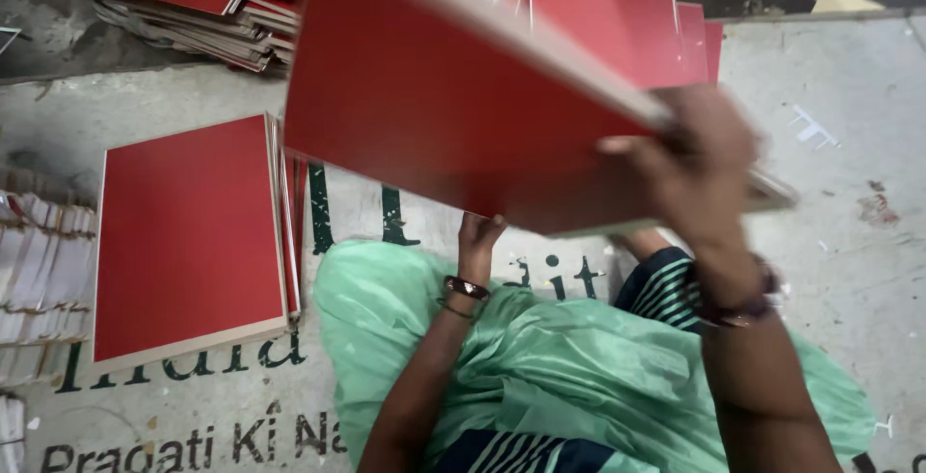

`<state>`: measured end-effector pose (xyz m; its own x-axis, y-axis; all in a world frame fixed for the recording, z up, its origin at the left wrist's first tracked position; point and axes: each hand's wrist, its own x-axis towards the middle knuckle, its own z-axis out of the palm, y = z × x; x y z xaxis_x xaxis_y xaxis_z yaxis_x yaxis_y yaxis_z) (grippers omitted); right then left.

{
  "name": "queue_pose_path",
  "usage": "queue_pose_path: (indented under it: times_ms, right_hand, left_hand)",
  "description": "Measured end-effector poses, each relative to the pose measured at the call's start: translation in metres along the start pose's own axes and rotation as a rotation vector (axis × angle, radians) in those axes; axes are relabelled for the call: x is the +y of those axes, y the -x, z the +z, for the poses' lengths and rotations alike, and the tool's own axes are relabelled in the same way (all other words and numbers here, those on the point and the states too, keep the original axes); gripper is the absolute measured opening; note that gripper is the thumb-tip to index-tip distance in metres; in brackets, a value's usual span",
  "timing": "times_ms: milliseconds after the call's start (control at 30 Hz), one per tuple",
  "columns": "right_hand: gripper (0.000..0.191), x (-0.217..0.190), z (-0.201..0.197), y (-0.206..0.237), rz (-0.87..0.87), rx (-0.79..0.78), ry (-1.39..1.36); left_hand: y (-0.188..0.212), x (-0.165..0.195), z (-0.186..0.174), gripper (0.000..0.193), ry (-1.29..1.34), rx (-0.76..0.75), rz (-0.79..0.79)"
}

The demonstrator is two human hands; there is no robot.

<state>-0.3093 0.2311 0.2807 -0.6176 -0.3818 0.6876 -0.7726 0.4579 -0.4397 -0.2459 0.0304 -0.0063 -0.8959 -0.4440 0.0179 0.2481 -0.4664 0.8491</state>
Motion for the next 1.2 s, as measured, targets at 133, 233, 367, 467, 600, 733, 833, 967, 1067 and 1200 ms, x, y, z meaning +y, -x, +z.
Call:
queue_pose_path:
  times_ms: [133,233,367,467,600,733,833,967,1067,1200]
  right_hand:
    - [0.032,-0.017,0.115,-0.005,-0.149,-0.355,0.257]
    - [0.038,-0.017,0.166,0.007,-0.180,-0.479,0.279]
    - [0.053,-0.006,0.187,0.016,-0.150,-0.609,0.353]
    - [0.057,0.001,0.185,0.020,-0.334,-0.505,0.454]
    - [0.065,0.011,0.166,0.036,-0.085,-0.511,0.529]
    - [0.083,0.055,0.114,0.059,0.245,-0.312,0.589]
    - [0.100,0.100,0.091,0.080,0.452,-0.029,-0.230]
    - [0.105,0.132,0.128,0.102,0.562,-0.050,-0.894]
    - [0.089,0.154,0.138,0.111,0.650,-0.044,-1.017]
    - [0.075,0.172,0.140,0.122,0.745,-0.041,-0.889]
  left_hand:
    - [0.041,-0.017,-0.032,0.052,-0.080,0.258,-0.226]
    - [0.071,-0.004,-0.053,0.043,-0.086,0.282,-0.067]
    - [0.043,0.065,-0.076,0.070,-0.471,0.546,0.422]
    - [-0.003,0.141,-0.119,0.088,-0.782,0.751,0.653]
    - [-0.066,0.195,-0.169,0.078,-0.471,0.248,0.512]
    - [-0.083,0.198,-0.186,0.056,-0.467,0.223,0.408]
    - [-0.084,0.191,-0.180,0.053,-0.435,0.181,0.408]
    - [-0.090,0.173,-0.160,0.067,-0.502,0.094,0.399]
    - [-0.114,0.155,-0.143,0.079,-0.500,0.164,0.362]
    - [-0.126,0.133,-0.138,0.085,-0.698,0.316,0.519]
